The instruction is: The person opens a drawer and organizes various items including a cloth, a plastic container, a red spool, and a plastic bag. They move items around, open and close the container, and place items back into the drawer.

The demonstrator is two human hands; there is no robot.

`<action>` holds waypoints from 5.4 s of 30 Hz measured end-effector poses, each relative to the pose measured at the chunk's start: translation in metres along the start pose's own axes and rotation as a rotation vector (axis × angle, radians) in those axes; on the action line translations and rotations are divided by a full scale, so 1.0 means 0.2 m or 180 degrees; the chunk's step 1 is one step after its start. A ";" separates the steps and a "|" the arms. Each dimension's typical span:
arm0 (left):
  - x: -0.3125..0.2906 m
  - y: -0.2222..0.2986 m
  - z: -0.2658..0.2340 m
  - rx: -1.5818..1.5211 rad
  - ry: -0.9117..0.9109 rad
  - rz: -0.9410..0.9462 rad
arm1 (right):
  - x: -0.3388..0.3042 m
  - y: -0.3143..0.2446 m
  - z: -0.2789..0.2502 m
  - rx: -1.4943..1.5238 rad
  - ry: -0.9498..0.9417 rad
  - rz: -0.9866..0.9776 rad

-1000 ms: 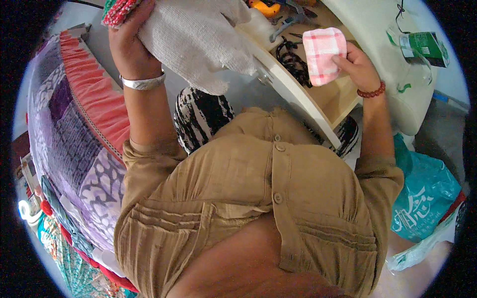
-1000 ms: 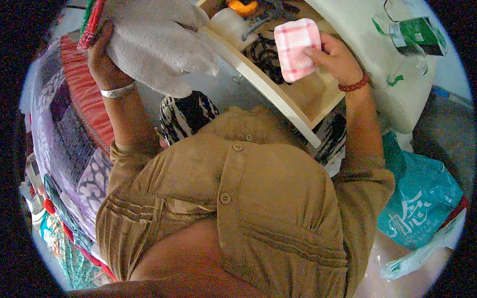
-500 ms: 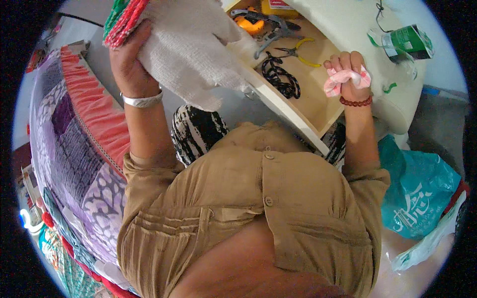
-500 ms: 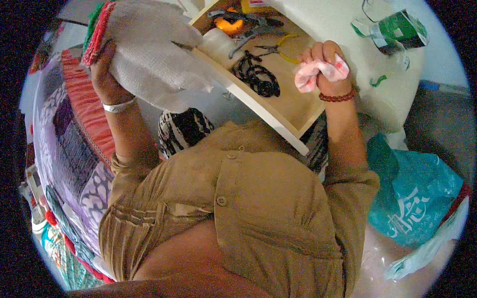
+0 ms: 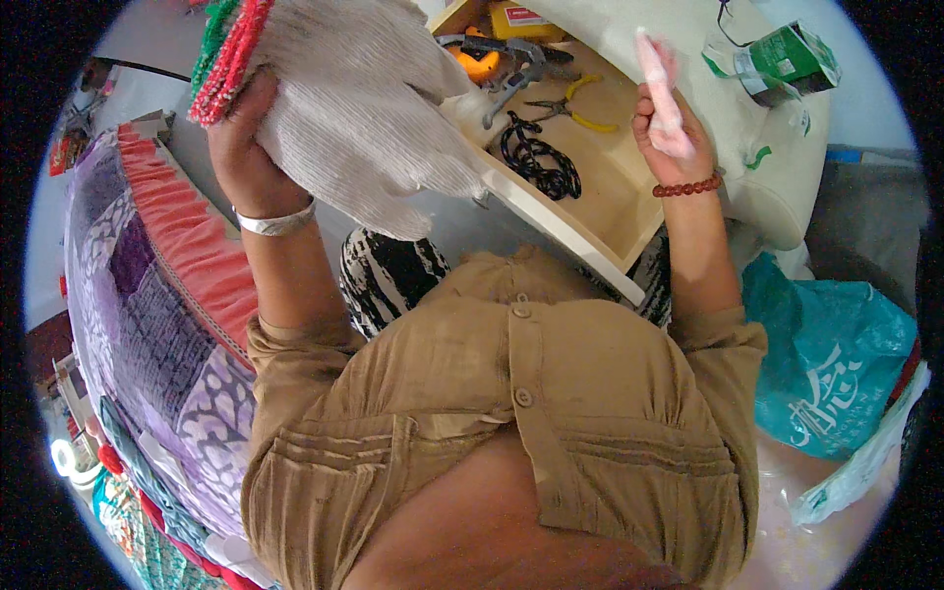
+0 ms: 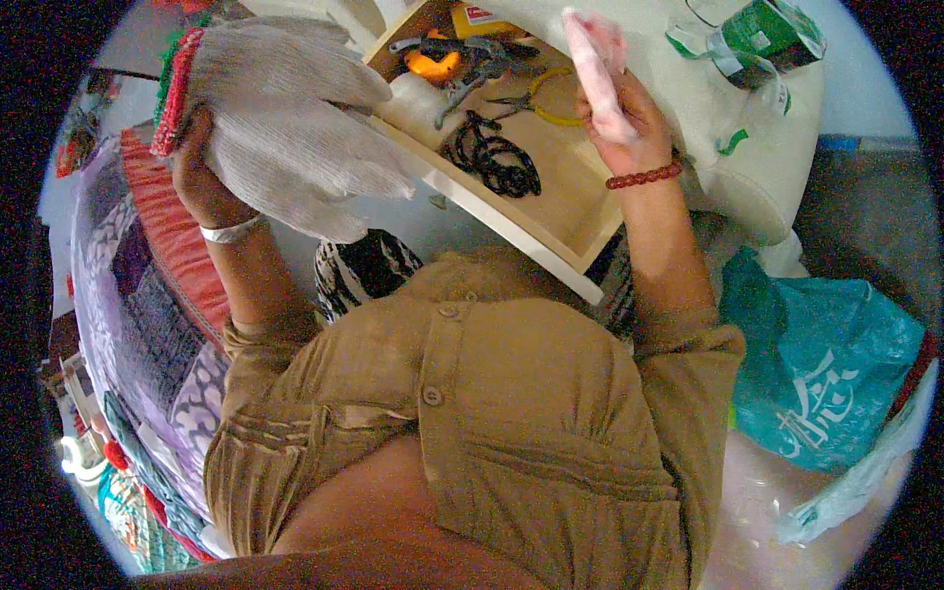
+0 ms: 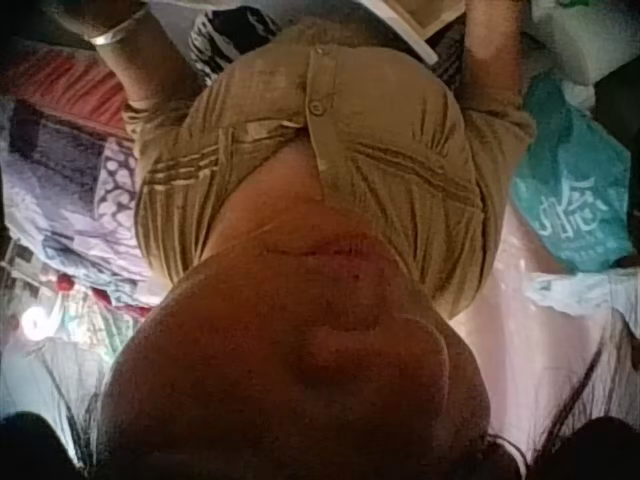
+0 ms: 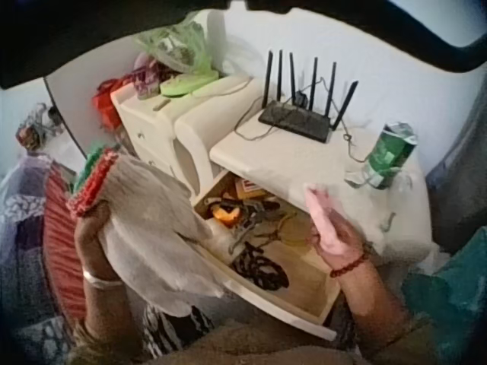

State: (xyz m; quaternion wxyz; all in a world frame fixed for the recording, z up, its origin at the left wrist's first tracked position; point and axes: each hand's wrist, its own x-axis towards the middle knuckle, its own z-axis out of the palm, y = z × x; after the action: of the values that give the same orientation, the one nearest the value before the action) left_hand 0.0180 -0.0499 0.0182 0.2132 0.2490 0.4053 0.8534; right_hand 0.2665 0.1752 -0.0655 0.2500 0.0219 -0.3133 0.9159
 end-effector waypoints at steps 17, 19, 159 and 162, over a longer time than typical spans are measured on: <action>0.01 -0.03 0.04 0.0034 -0.0192 0.0070 | 0.02 0.06 0.15 -0.0514 0.1724 0.0093; 0.01 -0.03 0.04 0.0035 -0.0208 0.0067 | 0.02 0.05 0.16 -0.0503 0.1436 0.0143; 0.10 -1.19 0.62 0.6057 -0.4490 -0.0728 | -0.16 -0.21 0.08 -0.5419 0.1801 -0.1918; 0.05 -1.11 0.64 0.6176 -0.4622 -0.0668 | -0.17 -0.21 0.06 -0.5441 0.1789 -0.1992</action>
State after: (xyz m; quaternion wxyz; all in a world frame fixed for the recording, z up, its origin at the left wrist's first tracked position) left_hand 0.1232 0.1585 -0.0861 0.1837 0.6909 0.6798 -0.1635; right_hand 0.3150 0.1821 -0.0388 0.4815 -0.3064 -0.7853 0.2401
